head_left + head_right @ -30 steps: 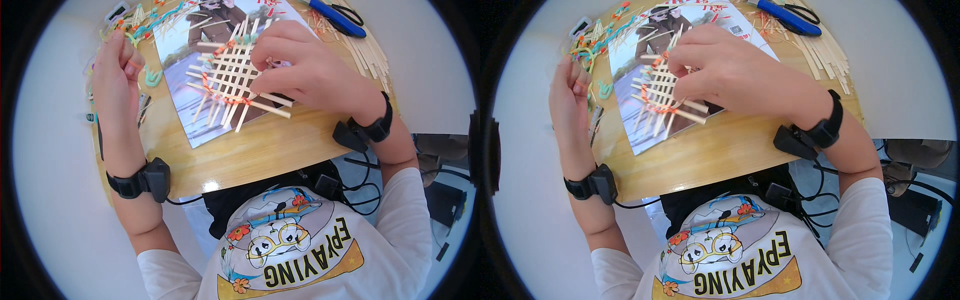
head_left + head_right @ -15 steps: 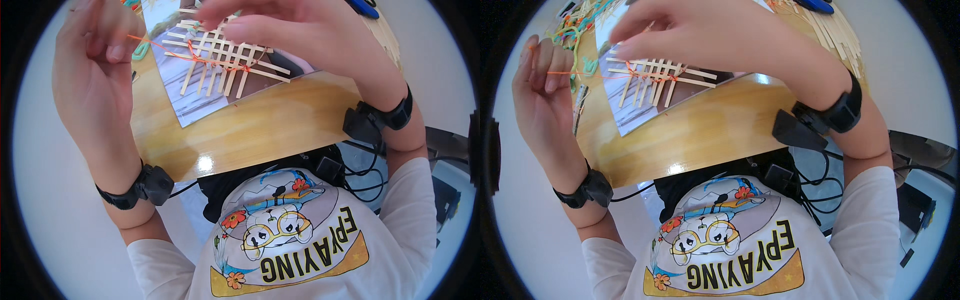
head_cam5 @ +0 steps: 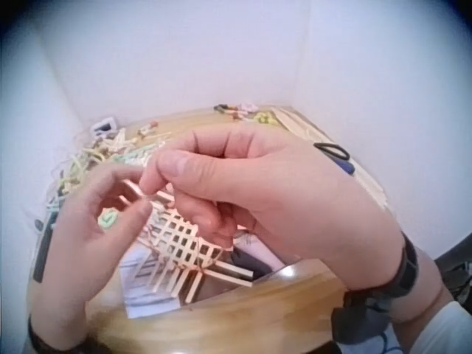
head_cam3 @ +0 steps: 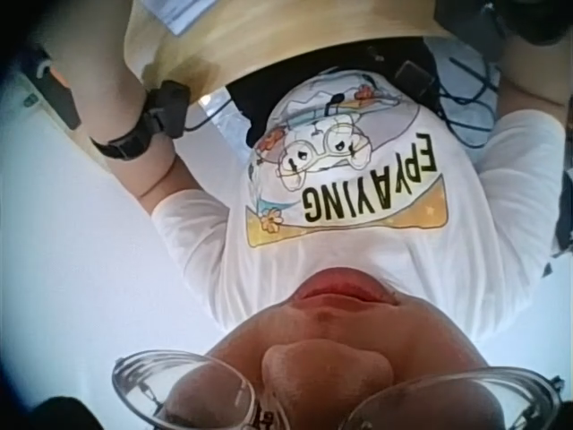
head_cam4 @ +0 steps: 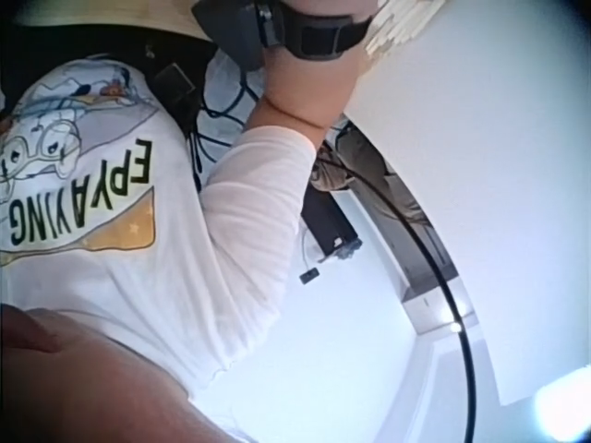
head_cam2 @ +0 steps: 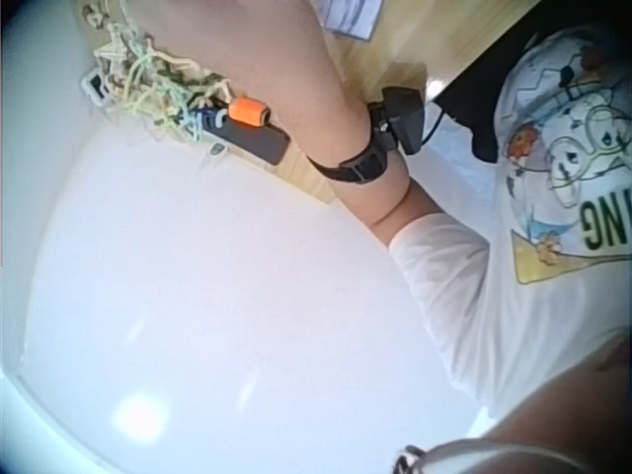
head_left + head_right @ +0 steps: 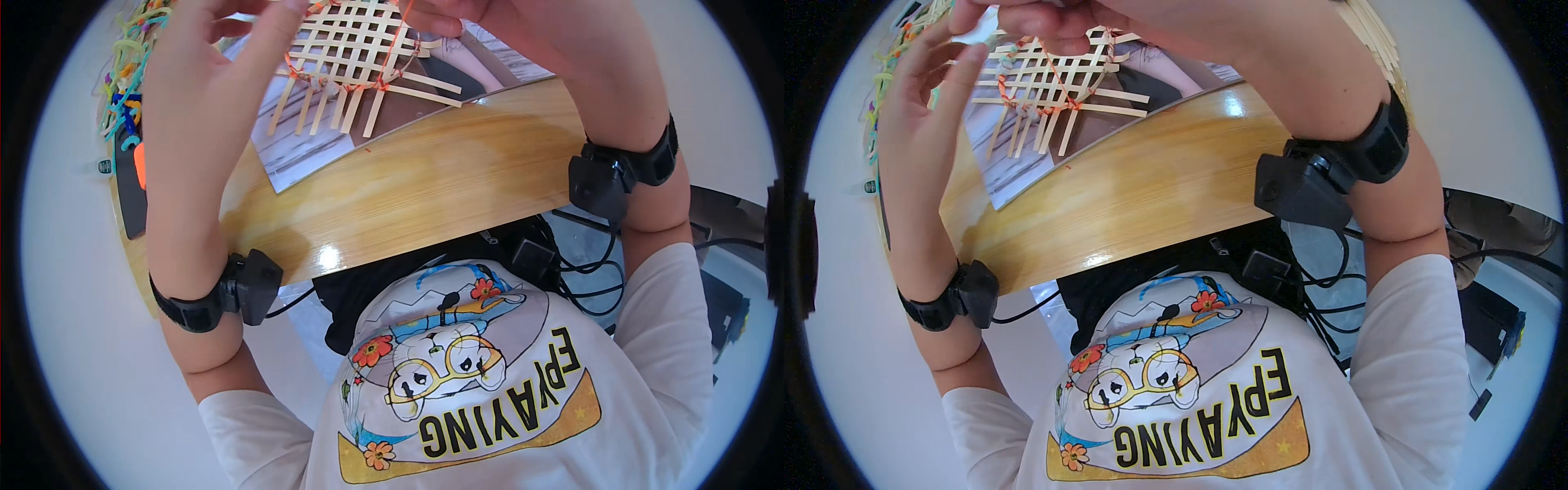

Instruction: The recorder is weaving thin wooden or bamboo strips together using orange string to create a craft object.

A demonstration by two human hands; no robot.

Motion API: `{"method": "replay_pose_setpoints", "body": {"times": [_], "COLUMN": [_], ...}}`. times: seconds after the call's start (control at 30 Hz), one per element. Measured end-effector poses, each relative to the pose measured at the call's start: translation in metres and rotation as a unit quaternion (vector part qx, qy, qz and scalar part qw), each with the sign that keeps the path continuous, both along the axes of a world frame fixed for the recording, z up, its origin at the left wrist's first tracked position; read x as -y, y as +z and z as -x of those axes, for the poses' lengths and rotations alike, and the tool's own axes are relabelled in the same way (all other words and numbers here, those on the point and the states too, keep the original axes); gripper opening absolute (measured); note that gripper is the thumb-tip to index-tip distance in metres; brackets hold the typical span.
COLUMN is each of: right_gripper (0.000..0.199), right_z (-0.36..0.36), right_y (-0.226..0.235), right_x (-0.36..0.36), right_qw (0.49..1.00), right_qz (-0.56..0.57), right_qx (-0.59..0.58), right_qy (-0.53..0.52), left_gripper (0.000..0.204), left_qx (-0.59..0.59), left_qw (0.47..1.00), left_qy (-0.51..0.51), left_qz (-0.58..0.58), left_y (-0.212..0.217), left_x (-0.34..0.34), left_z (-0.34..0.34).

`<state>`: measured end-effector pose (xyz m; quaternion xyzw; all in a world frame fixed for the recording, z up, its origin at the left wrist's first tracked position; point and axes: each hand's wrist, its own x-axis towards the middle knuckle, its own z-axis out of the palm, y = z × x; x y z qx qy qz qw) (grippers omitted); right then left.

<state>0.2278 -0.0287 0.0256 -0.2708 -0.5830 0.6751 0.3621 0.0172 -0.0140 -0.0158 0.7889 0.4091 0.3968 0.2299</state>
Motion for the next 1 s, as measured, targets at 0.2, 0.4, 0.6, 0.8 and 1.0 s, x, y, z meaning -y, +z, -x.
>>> {"method": "replay_pose_setpoints", "body": {"times": [0.2, 0.4, 0.6, 0.8, 1.0], "right_gripper": [0.025, 0.025, 0.025, 0.025, 0.025], "right_z": [-0.007, -0.002, 0.017, 0.024, 0.026], "right_y": [-0.007, -0.015, -0.009, -0.006, -0.004], "right_x": [0.002, 0.001, 0.01, 0.013, 0.011], "right_qw": [0.999, 0.988, 0.992, 0.993, 0.991], "right_qz": [0.004, -0.101, -0.076, -0.058, -0.048], "right_qx": [-0.024, 0.024, -0.023, -0.067, -0.109], "right_qy": [-0.047, -0.115, -0.096, -0.077, -0.058], "left_gripper": [0.015, 0.011, 0.01, 0.008, 0.008], "left_qx": [-0.161, -0.208, -0.224, -0.208, -0.166], "left_qw": [0.982, 0.969, 0.967, 0.974, 0.98], "left_qy": [-0.104, -0.128, -0.113, -0.086, -0.077], "left_qz": [0.006, 0.032, 0.041, -0.006, 0.074], "left_y": [0.001, -0.013, -0.019, -0.019, -0.017], "left_x": [0.018, 0.011, 0.012, 0.021, 0.025], "left_z": [-0.018, -0.013, -0.015, -0.019, -0.019]}}
